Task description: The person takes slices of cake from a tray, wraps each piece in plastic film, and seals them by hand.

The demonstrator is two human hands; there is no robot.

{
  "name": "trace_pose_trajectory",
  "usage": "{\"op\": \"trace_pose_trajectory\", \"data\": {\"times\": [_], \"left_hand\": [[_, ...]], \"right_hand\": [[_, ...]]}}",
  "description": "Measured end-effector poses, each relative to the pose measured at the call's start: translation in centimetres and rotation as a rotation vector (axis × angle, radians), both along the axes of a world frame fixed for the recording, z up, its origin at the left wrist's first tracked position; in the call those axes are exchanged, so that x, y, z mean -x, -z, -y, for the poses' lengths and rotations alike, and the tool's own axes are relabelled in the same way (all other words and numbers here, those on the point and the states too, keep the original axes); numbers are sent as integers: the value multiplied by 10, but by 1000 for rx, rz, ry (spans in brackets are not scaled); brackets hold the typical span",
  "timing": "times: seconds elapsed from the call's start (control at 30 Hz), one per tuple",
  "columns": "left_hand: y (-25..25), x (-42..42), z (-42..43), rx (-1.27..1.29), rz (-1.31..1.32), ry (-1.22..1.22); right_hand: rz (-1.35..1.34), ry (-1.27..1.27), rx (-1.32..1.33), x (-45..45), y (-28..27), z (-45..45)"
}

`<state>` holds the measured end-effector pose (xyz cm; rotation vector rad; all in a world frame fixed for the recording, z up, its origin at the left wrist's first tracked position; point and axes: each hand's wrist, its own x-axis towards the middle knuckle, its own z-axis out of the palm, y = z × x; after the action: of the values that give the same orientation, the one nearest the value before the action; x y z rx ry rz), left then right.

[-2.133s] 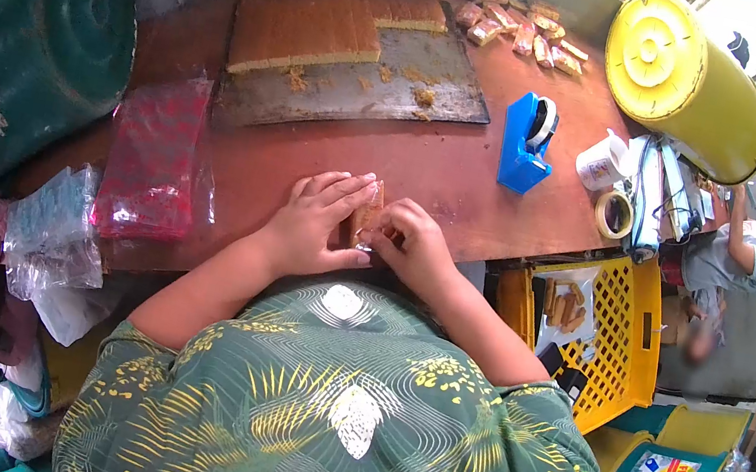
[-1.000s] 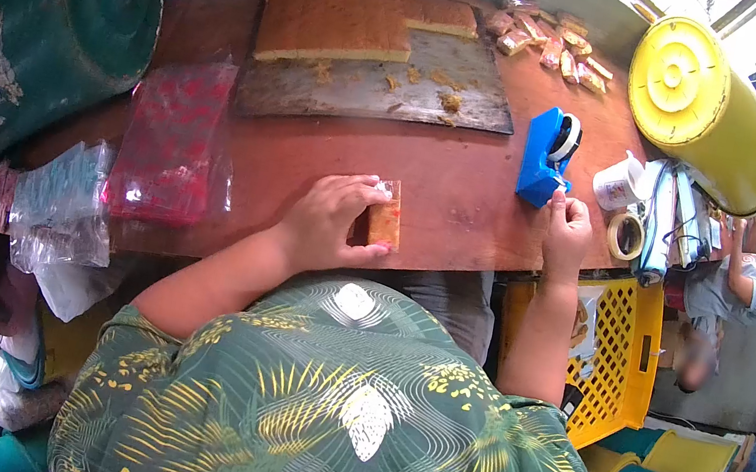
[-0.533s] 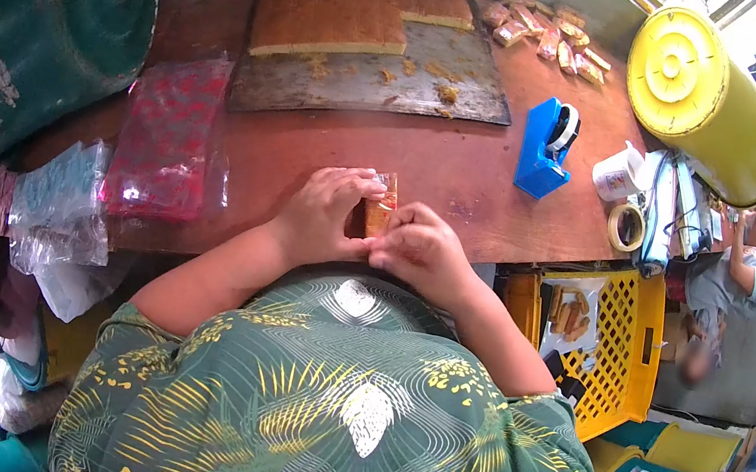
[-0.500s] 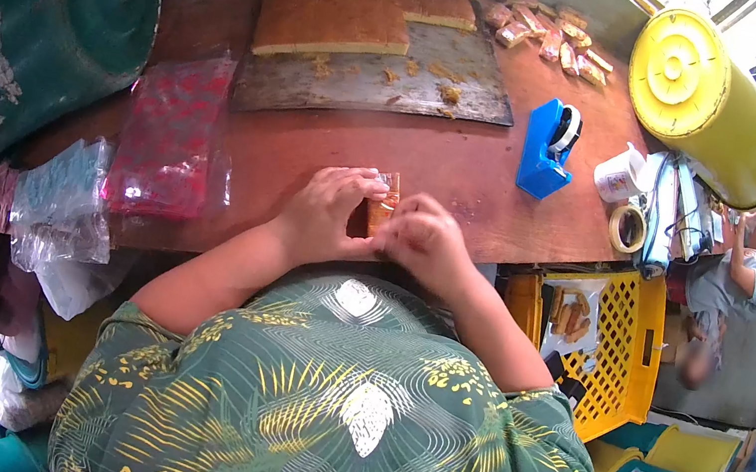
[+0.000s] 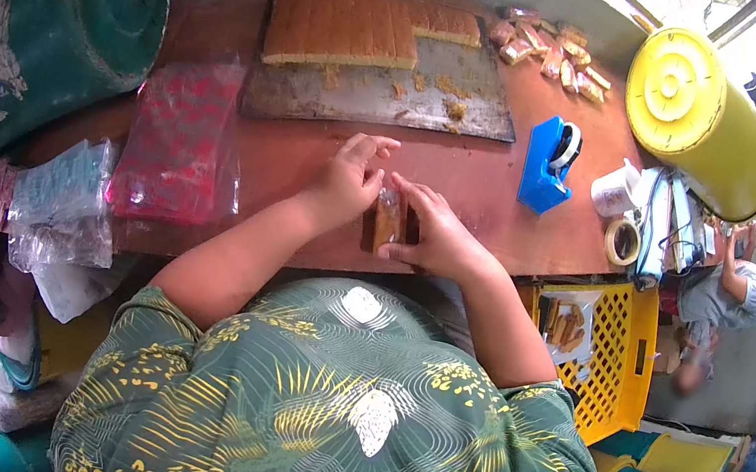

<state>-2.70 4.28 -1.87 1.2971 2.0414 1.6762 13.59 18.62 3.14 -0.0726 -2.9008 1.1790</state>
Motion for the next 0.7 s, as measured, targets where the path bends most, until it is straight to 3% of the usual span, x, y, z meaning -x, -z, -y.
{"op": "trace_pose_trajectory", "data": {"times": [0.13,0.17,0.2,0.23,0.27,0.3,0.37,0.53,0.7], "left_hand": [[-13,22,1,-64,-105,-34],[-11,29,1,-90,-208,-56],[-2,37,0,-114,-311,-79],[2,42,1,-139,-411,-102],[-2,40,3,-102,-334,-86],[-2,40,2,-92,-373,-74],[3,40,0,-67,-448,-52],[8,33,2,361,-497,15],[1,32,5,439,-527,43]], "right_hand": [[201,-127,-78,22,-35,-20],[137,-142,89,28,-37,-37],[-23,19,216,32,-30,-59],[-248,189,-111,46,-39,-76],[-470,331,462,62,-32,-104],[-637,491,476,73,-49,-110],[-676,670,246,94,-63,-122],[-327,422,-283,168,-21,-126],[-170,404,-530,221,4,-125]]}}
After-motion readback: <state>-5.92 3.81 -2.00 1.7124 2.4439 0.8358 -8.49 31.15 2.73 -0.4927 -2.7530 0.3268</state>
